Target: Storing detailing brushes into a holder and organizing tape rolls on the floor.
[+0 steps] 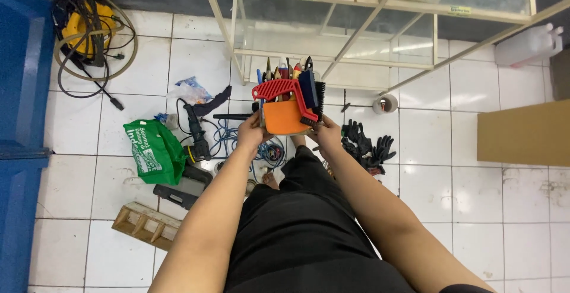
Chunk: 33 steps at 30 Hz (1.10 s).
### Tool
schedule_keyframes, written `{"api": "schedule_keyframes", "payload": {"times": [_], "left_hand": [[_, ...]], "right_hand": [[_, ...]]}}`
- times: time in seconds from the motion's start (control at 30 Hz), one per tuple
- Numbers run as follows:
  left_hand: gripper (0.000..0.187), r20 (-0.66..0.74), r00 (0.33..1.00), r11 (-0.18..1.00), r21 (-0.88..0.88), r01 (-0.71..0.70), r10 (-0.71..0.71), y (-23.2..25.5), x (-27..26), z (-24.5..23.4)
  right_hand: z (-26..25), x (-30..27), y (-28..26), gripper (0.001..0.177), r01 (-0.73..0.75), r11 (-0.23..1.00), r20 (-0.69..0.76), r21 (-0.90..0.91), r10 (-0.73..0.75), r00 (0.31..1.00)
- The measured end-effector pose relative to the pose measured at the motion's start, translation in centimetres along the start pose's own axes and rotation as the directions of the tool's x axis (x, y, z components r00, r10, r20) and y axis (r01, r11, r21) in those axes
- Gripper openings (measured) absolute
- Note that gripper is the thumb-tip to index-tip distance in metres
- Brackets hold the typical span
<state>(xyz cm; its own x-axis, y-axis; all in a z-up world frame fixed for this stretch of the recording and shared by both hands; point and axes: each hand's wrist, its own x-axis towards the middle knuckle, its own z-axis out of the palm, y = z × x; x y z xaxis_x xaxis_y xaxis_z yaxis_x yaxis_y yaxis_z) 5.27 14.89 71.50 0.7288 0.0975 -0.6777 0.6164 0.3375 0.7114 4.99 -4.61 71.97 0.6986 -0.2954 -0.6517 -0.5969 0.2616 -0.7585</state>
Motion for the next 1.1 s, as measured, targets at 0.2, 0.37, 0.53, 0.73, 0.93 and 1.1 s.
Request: {"api": "schedule_keyframes", "payload": {"times": [0.2, 0.37, 0.53, 0.73, 0.93, 1.1], "left_hand": [[0.066, -0.029, 0.999, 1.0, -0.013, -0.026, 0.026, 1.2, 3.4, 1.5], [0.065, -0.038, 0.999, 1.0, -0.009, -0.011, 0.011, 3.2, 5.7, 2.9], [0.063, -0.038, 0.999, 1.0, 0.018, 0.024, -0.023, 1.3, 10.9, 2.4], [0.063, -0.03, 0.999, 0.988, 0.152, -0.01, 0.014, 1.7, 15.3, 2.3], [0.069, 0.001, 0.998, 0.997, 0.047, -0.066, 0.066, 0.8, 21.9, 1.8], [0.069, 0.002, 0.996, 0.99, 0.109, -0.088, 0.088, 1.4, 27.3, 2.3]], "right_hand": [[2.0, 3.6, -2.1, 0.044, -0.016, 0.999, 0.011, -0.031, 0.016, 1.0], [2.6, 8.8, -1.2, 0.046, -0.014, 1.0, 0.012, -0.006, 0.014, 1.0], [3.3, 13.6, 1.7, 0.045, -0.035, 0.999, -0.039, -0.022, 0.034, 0.999], [4.9, 19.9, 5.2, 0.045, -0.025, 0.999, -0.037, 0.028, 0.026, 0.999], [7.1, 24.1, 4.5, 0.046, 0.004, 0.999, -0.005, 0.05, -0.004, 1.0], [9.2, 27.9, 3.5, 0.045, 0.032, 0.994, 0.003, 0.108, -0.033, 0.999]]}}
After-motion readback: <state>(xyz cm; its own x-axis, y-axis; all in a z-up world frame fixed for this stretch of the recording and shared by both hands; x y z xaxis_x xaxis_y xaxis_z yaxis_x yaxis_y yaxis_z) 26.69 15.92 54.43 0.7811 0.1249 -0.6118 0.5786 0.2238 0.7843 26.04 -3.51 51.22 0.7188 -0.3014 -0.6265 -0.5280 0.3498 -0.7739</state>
